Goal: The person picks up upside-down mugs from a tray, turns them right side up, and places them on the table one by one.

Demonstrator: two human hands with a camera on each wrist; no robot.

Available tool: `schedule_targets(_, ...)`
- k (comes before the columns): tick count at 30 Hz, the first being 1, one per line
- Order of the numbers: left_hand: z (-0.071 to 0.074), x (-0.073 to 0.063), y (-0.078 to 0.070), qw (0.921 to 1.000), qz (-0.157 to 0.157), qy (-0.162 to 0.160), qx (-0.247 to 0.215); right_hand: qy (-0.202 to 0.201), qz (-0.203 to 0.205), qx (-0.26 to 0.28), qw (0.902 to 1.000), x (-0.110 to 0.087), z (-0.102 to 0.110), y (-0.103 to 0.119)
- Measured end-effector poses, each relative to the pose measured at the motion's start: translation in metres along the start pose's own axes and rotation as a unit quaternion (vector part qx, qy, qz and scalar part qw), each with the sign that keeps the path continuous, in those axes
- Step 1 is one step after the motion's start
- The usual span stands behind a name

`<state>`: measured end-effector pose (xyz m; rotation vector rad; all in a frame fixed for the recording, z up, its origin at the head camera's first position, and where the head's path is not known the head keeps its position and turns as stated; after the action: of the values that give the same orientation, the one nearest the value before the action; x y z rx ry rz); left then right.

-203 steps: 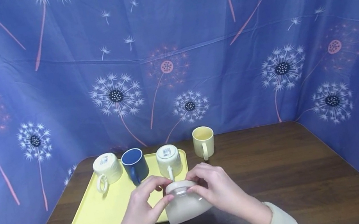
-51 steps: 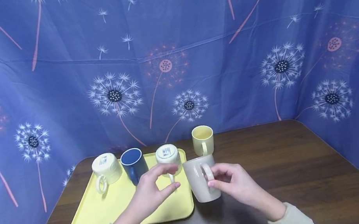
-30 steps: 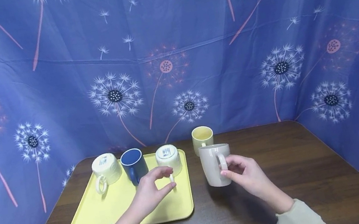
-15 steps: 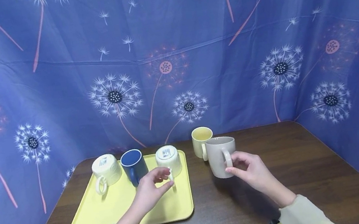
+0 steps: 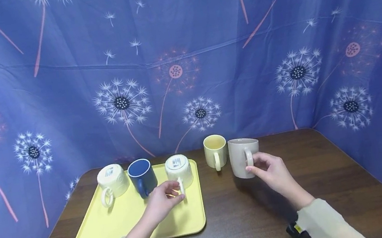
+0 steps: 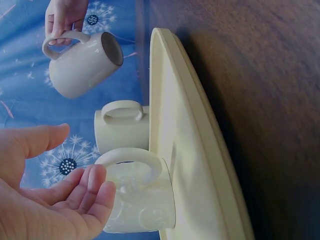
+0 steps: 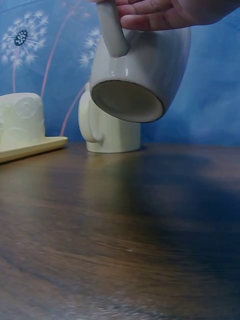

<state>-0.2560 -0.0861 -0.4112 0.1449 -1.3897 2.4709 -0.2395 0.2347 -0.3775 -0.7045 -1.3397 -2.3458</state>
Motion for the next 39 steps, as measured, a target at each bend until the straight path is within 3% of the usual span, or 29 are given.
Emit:
schedule_targets(9, -0.002, 0.007, 0.008, 0.9999, 0.005, -0.010, 0.000, -0.022, -0.001, -0.041, 0.9989, 0.008, 0.001, -0.019)
schedule_targets(18, -0.005, 0.014, 0.015, 0.9991, 0.037, 0.020, 0.003, -0.030, -0.008, -0.057, 0.9979, 0.017, -0.001, -0.074)
schedule_targets(22, -0.008, 0.017, 0.019, 0.9977, 0.059, 0.033, -0.009, -0.031, -0.019, -0.078, 0.9963, 0.021, -0.002, -0.085)
schedule_targets(28, -0.012, 0.019, 0.021, 0.9967, 0.065, 0.044, -0.018, -0.038, -0.031, -0.082, 0.9954, 0.027, -0.005, -0.100)
schedule_targets(39, -0.018, 0.020, 0.021, 0.9964, 0.063, 0.051, 0.025, -0.052, -0.028, -0.089, 0.9943, 0.039, -0.010, -0.117)
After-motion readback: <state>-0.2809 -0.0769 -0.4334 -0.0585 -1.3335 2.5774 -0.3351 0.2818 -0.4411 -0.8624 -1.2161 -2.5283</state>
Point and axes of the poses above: each hand's wrist, its own x-axis towards the middle knuckle, its own z-axis out of the back of the hand, y = z × x, the point moved 1 cm from there along x, towards the middle knuckle, and after that the axes turned 1 degree about -z, right-handed, at the moved point
